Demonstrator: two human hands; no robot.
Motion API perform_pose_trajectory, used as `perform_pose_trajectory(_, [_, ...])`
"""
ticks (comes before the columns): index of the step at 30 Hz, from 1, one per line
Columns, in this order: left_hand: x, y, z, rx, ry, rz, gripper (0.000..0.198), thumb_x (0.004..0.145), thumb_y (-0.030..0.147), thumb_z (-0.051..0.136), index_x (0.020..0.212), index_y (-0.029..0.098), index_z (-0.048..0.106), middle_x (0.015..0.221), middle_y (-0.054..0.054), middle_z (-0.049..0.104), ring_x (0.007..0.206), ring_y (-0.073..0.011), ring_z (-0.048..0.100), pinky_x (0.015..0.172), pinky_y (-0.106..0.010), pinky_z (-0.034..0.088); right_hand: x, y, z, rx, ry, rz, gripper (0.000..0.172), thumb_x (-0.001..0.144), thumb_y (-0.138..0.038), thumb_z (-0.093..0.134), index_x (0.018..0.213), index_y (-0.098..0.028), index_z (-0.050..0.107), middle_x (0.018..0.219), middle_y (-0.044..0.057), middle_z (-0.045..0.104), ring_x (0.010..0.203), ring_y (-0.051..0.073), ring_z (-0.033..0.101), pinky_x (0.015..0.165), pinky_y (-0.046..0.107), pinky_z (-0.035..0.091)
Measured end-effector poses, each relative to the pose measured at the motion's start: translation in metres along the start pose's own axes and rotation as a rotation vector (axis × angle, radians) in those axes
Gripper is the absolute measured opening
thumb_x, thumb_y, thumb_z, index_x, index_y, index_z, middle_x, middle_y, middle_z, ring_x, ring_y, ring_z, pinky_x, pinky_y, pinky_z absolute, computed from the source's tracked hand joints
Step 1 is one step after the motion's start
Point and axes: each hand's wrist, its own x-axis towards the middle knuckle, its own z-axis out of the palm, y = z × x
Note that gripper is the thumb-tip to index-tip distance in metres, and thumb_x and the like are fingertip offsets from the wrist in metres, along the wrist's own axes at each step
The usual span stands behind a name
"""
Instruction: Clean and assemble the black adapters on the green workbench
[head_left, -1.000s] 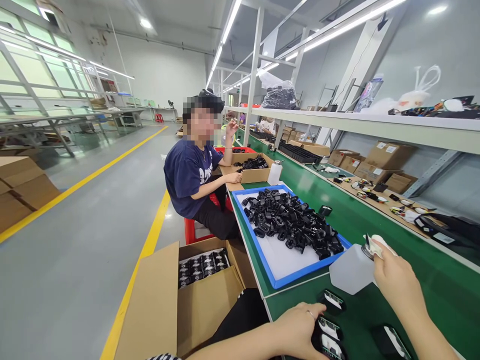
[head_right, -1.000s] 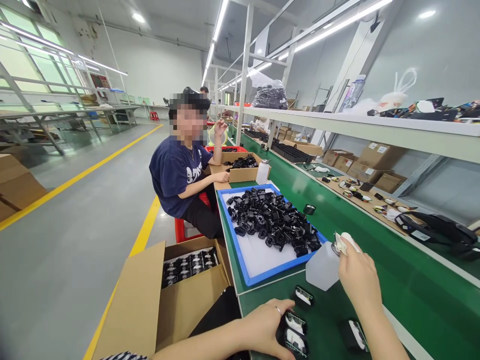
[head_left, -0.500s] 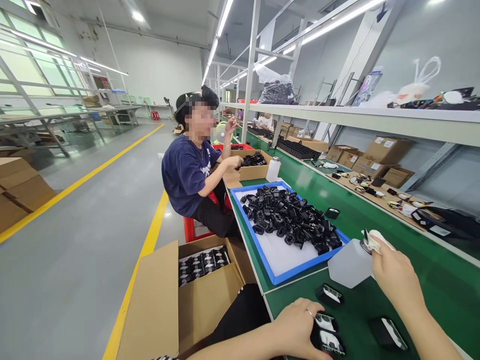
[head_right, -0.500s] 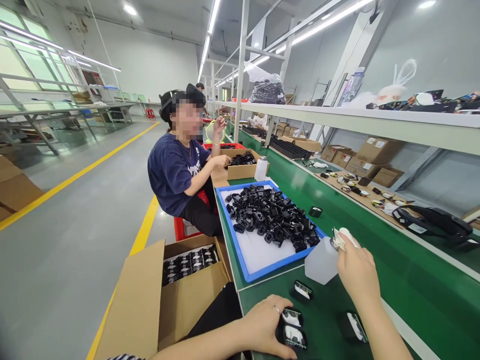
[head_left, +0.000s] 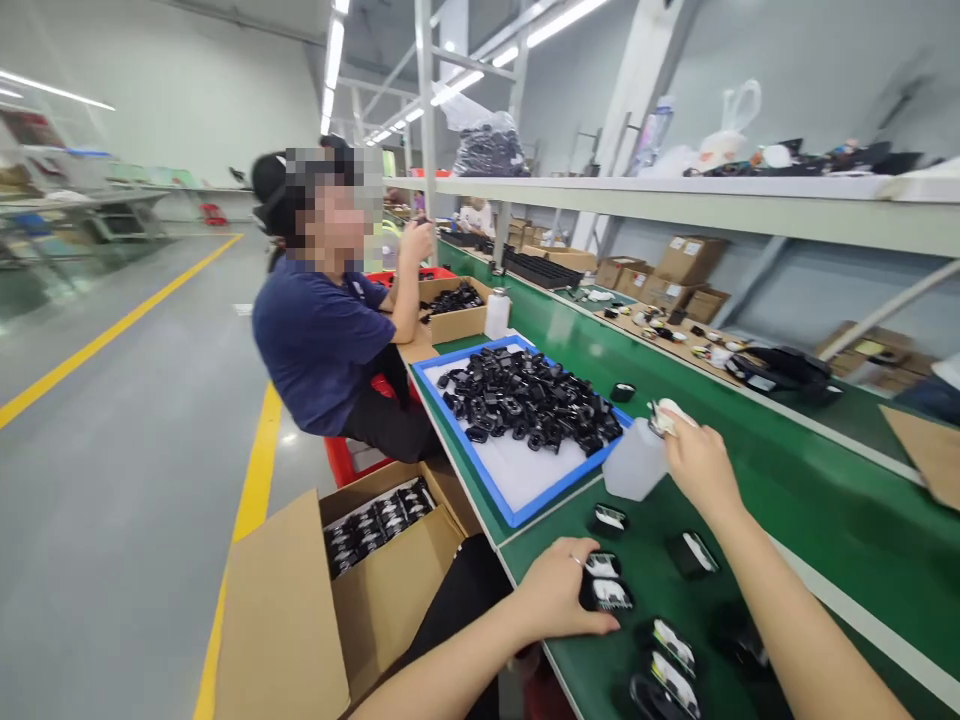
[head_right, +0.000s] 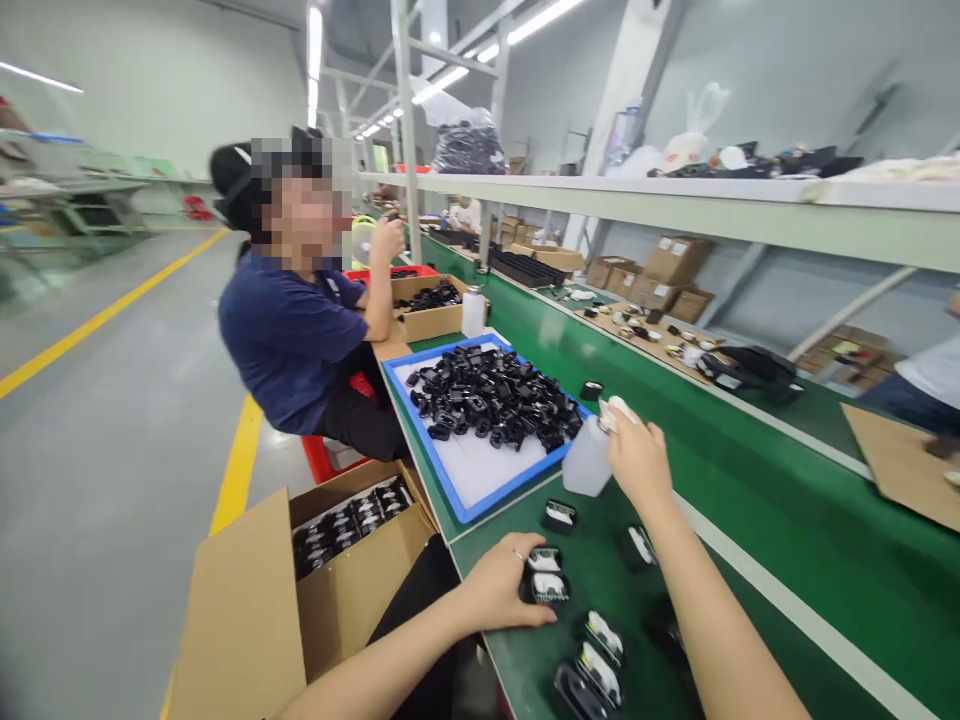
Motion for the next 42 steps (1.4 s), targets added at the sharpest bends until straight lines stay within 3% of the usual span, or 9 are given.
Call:
perform_pose_trajectory(5, [0.000, 0.001, 0.000, 0.002, -0.008, -0.039, 0.067, 0.053, 0.036, 0.061, 0.111, 0.014, 0.037, 0.107, -0.010, 0.046, 0.100, -0.0228, 0.041, 0.086, -0.036, 0.035, 0.011, 0.005, -0.005, 0.699, 0.132, 0.413, 0.026, 0.064, -0.024, 0.037, 0.081, -0.015, 0.056, 0.088, 0.009, 0.060, 0.084, 0.022, 0.053, 0.073, 0.037, 0.040])
perform_pose_trajectory(9, [0.000, -0.001, 0.000, 0.005, -0.023, -0.039, 0.067, 0.055, 0.036, 0.059, 0.112, 0.013, 0.035, 0.110, -0.011, 0.043, 0.102, -0.0222, 0.040, 0.088, -0.035, 0.033, 0.018, 0.011, -0.006, 1.005, 0.151, 0.536, 0.018, 0.059, -0.023, 0.044, 0.071, -0.015, 0.055, 0.077, 0.006, 0.061, 0.075, 0.020, 0.055, 0.064, 0.032, 0.044])
perform_pose_trajectory(12, [0.000, 0.000, 0.000, 0.015, -0.026, -0.054, 0.067, 0.054, 0.037, 0.059, 0.113, 0.013, 0.035, 0.111, -0.011, 0.043, 0.103, -0.0224, 0.040, 0.088, -0.035, 0.033, 0.017, 0.010, -0.005, 0.846, 0.144, 0.475, 0.022, 0.063, -0.022, 0.039, 0.077, -0.014, 0.055, 0.083, 0.008, 0.060, 0.079, 0.022, 0.055, 0.068, 0.035, 0.042])
perform_pose_trajectory(17, [0.000, 0.002, -0.002, 0.010, -0.029, -0.043, 0.066, 0.055, 0.036, 0.059, 0.112, 0.013, 0.036, 0.109, -0.010, 0.044, 0.102, -0.0219, 0.040, 0.088, -0.035, 0.034, 0.005, 0.001, -0.001, 0.173, 0.005, 0.085, 0.035, 0.069, -0.016, 0.031, 0.096, -0.012, 0.052, 0.103, 0.013, 0.054, 0.095, 0.026, 0.047, 0.078, 0.043, 0.035])
perform_pose_trajectory(20, [0.000, 0.002, -0.002, 0.006, -0.029, -0.040, 0.066, 0.055, 0.037, 0.059, 0.112, 0.013, 0.035, 0.109, -0.010, 0.044, 0.101, -0.0214, 0.041, 0.087, -0.034, 0.034, 0.001, -0.001, -0.001, 0.004, -0.040, -0.018, 0.039, 0.070, -0.013, 0.028, 0.102, -0.011, 0.049, 0.105, 0.014, 0.053, 0.093, 0.026, 0.048, 0.076, 0.043, 0.037])
perform_pose_trajectory(25, [0.000, 0.000, -0.001, -0.001, -0.020, -0.035, 0.065, 0.055, 0.037, 0.059, 0.112, 0.015, 0.035, 0.109, -0.009, 0.044, 0.102, -0.0219, 0.040, 0.087, -0.036, 0.034, 0.002, 0.004, -0.002, 0.127, -0.021, 0.045, 0.035, 0.070, -0.015, 0.031, 0.099, -0.015, 0.052, 0.101, 0.011, 0.055, 0.092, 0.025, 0.049, 0.077, 0.041, 0.037])
perform_pose_trajectory(33, [-0.001, -0.002, 0.002, 0.004, -0.017, -0.038, 0.064, 0.057, 0.034, 0.059, 0.112, 0.015, 0.034, 0.110, -0.010, 0.043, 0.102, -0.0216, 0.040, 0.088, -0.037, 0.033, 0.014, 0.021, -0.010, 1.052, 0.151, 0.576, 0.016, 0.065, -0.021, 0.043, 0.075, -0.015, 0.054, 0.084, 0.008, 0.060, 0.080, 0.022, 0.055, 0.065, 0.032, 0.045])
perform_pose_trajectory(36, [-0.001, -0.002, 0.001, 0.008, -0.023, -0.037, 0.064, 0.057, 0.035, 0.059, 0.112, 0.014, 0.033, 0.111, -0.011, 0.042, 0.103, -0.0215, 0.040, 0.089, -0.036, 0.033, 0.016, 0.019, -0.010, 0.963, 0.159, 0.550, 0.018, 0.066, -0.022, 0.042, 0.076, -0.014, 0.055, 0.084, 0.007, 0.060, 0.081, 0.021, 0.055, 0.070, 0.034, 0.043])
perform_pose_trajectory(42, [0.000, -0.002, 0.001, 0.012, -0.022, -0.047, 0.065, 0.055, 0.034, 0.060, 0.111, 0.015, 0.034, 0.110, -0.010, 0.043, 0.102, -0.0220, 0.040, 0.087, -0.037, 0.033, 0.009, 0.010, 0.000, 0.395, 0.045, 0.169, 0.030, 0.071, -0.021, 0.035, 0.094, -0.017, 0.054, 0.096, 0.007, 0.058, 0.088, 0.022, 0.051, 0.075, 0.037, 0.039])
